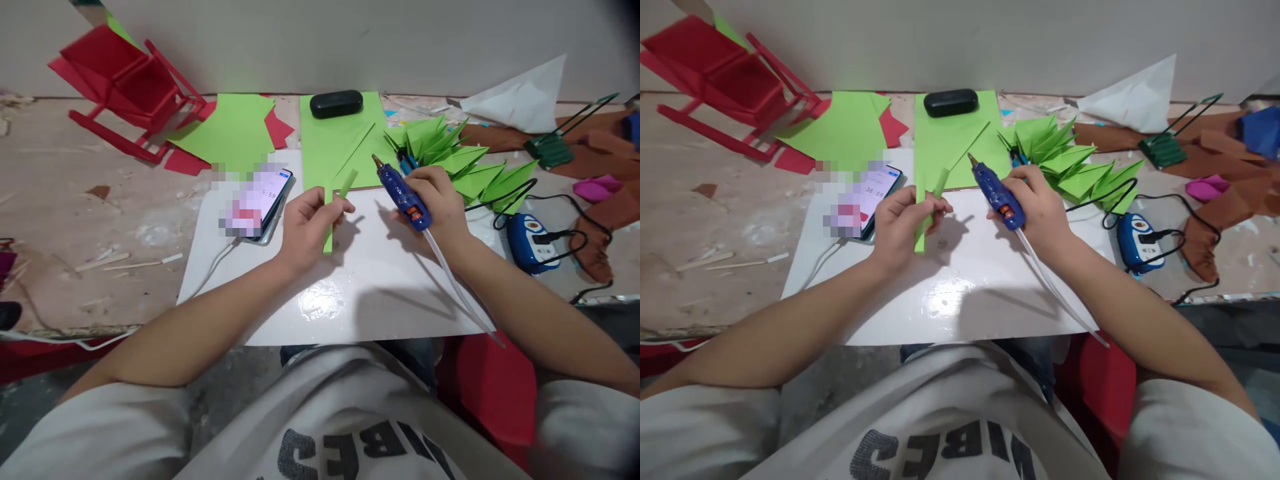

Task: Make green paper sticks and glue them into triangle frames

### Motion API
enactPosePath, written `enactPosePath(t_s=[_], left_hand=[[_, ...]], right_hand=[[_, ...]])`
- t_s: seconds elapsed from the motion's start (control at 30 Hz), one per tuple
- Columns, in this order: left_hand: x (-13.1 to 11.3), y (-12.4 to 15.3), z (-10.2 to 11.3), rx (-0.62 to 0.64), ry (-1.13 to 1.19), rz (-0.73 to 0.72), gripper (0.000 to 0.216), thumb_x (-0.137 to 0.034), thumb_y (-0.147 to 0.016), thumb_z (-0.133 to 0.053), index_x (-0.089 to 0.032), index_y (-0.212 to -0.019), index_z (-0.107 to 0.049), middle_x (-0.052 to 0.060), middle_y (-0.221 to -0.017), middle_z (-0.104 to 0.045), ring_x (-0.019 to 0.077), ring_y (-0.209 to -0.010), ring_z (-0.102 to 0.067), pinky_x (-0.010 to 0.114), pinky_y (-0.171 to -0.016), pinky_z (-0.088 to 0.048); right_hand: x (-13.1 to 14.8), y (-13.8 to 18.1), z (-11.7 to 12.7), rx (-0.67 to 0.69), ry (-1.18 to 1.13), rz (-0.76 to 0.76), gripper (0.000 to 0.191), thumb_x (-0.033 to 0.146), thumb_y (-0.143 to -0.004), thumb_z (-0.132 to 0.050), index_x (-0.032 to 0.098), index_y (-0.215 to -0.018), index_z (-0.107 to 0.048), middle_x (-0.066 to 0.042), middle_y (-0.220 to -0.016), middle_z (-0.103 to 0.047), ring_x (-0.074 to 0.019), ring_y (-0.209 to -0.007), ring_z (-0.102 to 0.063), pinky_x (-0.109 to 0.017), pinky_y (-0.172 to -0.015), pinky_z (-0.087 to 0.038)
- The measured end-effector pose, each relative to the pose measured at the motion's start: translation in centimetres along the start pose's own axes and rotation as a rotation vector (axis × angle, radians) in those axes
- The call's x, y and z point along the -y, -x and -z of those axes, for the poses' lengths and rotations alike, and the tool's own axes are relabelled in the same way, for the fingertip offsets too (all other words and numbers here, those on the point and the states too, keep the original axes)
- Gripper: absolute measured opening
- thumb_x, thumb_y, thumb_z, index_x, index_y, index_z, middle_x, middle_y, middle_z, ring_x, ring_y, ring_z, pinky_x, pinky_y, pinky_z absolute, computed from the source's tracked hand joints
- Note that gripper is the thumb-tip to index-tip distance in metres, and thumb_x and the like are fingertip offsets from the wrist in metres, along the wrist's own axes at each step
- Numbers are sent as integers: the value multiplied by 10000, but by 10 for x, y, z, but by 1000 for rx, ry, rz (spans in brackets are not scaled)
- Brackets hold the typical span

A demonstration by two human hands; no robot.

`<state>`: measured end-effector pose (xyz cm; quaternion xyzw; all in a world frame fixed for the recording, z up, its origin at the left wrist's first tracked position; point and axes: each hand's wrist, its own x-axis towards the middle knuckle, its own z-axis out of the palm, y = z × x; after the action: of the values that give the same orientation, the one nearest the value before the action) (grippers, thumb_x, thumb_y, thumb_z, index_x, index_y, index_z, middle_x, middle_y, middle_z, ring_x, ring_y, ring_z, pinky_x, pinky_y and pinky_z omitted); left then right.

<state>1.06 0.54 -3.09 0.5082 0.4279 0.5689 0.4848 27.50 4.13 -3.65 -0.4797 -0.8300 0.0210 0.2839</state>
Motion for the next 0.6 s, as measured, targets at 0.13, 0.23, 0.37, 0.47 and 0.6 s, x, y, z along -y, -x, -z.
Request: enactPosePath(t_s=[0.13,0.23,0.37,0.47,0.6], left_hand=[[-10,26,-11,388,162,-178,244,-398,-1045,-805,-207,-896,-770,33,-822,-798,141,-672,-737,279,-637,-628],[-16,43,-20,660,171,-300,145,-307,-1069,-777,-208,-964,-791,69,-923,-841,182,-835,-825,343,-856,-699],[-19,53,-29,830,142,-237,106,-276,-1068,-765,-209,-1011,-823,119,-1034,-867,221,-946,-850,387,-966,-702],[-16,53,-32,813,167,-105,168,-326,-1077,-769,-191,-1025,-852,141,-1051,-861,226,-960,-845,352,-885,-704],[-16,54,-32,762,213,-8,180,-335,-1062,-806,-183,-997,-878,134,-1030,-861,216,-963,-840,322,-869,-690]], right_hand=[[4,-2,-12,-157,-32,50,377,558,-1119,-623,239,-1307,-688,-159,-1248,-740,-297,-1025,-728,-448,-883,-613],[9,-1,-23,-210,-46,60,304,500,-1096,-658,250,-1267,-678,-124,-1151,-747,-291,-946,-707,-453,-827,-597],[23,2,-27,-179,-44,10,236,373,-1058,-658,255,-1262,-653,-114,-1105,-777,-321,-976,-728,-474,-844,-593],[31,3,-25,-186,-28,-33,200,365,-1057,-632,257,-1225,-634,-110,-1036,-783,-339,-943,-732,-488,-824,-585],[32,4,-25,-184,-48,-41,177,360,-1063,-617,269,-1215,-617,-111,-1083,-797,-341,-990,-741,-499,-871,-595]])
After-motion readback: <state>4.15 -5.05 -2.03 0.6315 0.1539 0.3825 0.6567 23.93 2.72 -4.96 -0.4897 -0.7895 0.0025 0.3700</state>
